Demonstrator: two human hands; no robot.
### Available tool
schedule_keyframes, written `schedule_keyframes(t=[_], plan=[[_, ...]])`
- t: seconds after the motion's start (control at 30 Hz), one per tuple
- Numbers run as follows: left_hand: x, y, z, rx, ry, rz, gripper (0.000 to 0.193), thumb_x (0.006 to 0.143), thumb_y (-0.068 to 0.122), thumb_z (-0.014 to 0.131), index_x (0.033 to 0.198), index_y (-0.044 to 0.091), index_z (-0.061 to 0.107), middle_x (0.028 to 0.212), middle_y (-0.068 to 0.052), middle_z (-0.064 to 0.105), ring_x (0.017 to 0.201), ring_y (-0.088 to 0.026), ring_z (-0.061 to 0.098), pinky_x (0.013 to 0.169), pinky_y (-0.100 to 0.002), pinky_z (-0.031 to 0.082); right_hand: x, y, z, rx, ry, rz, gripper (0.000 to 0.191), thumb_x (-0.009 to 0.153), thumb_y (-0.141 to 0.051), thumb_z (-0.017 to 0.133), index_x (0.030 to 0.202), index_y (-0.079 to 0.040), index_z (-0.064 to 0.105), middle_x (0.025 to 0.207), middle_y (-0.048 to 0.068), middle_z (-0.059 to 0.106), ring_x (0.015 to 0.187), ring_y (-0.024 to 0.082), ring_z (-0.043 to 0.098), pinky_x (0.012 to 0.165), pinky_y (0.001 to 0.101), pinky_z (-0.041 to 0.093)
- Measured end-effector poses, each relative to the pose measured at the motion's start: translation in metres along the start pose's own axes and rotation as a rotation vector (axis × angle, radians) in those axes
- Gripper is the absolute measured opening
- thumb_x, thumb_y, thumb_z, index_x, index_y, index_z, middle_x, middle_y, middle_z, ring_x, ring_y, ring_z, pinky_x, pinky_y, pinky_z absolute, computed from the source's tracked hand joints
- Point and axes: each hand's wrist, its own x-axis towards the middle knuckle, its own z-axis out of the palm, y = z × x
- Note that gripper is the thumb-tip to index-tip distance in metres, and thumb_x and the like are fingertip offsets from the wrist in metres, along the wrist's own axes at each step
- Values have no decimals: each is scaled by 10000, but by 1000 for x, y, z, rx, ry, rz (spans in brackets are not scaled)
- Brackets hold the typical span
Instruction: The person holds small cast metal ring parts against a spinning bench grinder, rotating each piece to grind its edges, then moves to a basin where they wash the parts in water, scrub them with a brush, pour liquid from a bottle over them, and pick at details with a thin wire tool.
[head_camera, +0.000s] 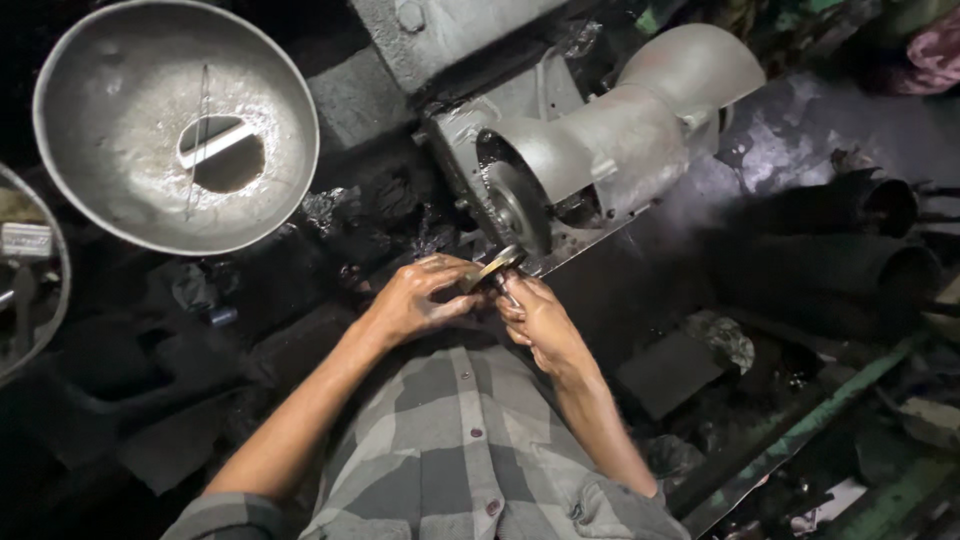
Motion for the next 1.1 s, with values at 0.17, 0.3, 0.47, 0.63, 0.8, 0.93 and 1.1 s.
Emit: schedule_keyframes(t=[0.17, 0.3, 0.47, 0.63, 0.8, 0.93, 1.1], plan=[[-5, 5, 16, -144, 78, -177, 354, 865, 158, 783, 1176, 7, 709, 1078, -139, 751, 915, -270, 767, 819, -348, 606, 8, 4, -2, -72, -16, -27, 263, 1090, -298, 447, 917, -116, 525, 636, -81, 393, 471, 20, 273, 382, 215, 201], [-2, 9, 22, -72, 89, -189, 215, 881, 162, 771, 1052, 35, 746, 961, -122, 761, 828, -260, 763, 745, -351, 599, 13, 3, -11, -111, -27, -30, 312, 1094, -335, 423, 896, -114, 518, 627, -81, 386, 453, 23, 263, 372, 221, 208], [5, 10, 27, -41, 89, -212, 186, 917, 200, 754, 983, 27, 734, 871, -138, 730, 758, -285, 737, 667, -372, 574, 17, -1, -20, -75, -30, 11, 291, 1093, -326, 420, 909, -119, 509, 629, -80, 389, 444, 18, 256, 368, 215, 188], [10, 11, 31, 26, 132, -199, 203, 905, 240, 749, 920, 39, 728, 799, -124, 716, 698, -291, 718, 618, -387, 562, 18, -4, -26, -21, -90, 49, 294, 1098, -326, 404, 931, -107, 508, 631, -86, 380, 437, 9, 246, 368, 211, 185], [18, 10, 32, 80, 114, -187, 227, 909, 261, 741, 825, 51, 721, 736, -126, 694, 641, -309, 691, 585, -409, 539, 19, -9, -30, -11, -80, 106, 294, 1095, -311, 380, 958, -100, 533, 622, -91, 381, 426, 3, 241, 368, 203, 179], [25, 8, 34, 176, 95, -206, 331, 891, 285, 774, 751, 9, 658, 684, -172, 646, 606, -356, 653, 538, -440, 507, 19, -12, -35, 45, -168, 121, 300, 1106, -300, 361, 985, -97, 546, 616, -96, 371, 422, -2, 247, 360, 196, 184], [36, 9, 35, 221, 89, -231, 328, 887, 288, 760, 739, 14, 656, 680, -175, 652, 618, -366, 670, 536, -449, 518, 24, -10, -43, 124, -223, 171, 290, 1104, -311, 367, 1012, -117, 561, 619, -110, 369, 424, -20, 260, 357, 176, 186]])
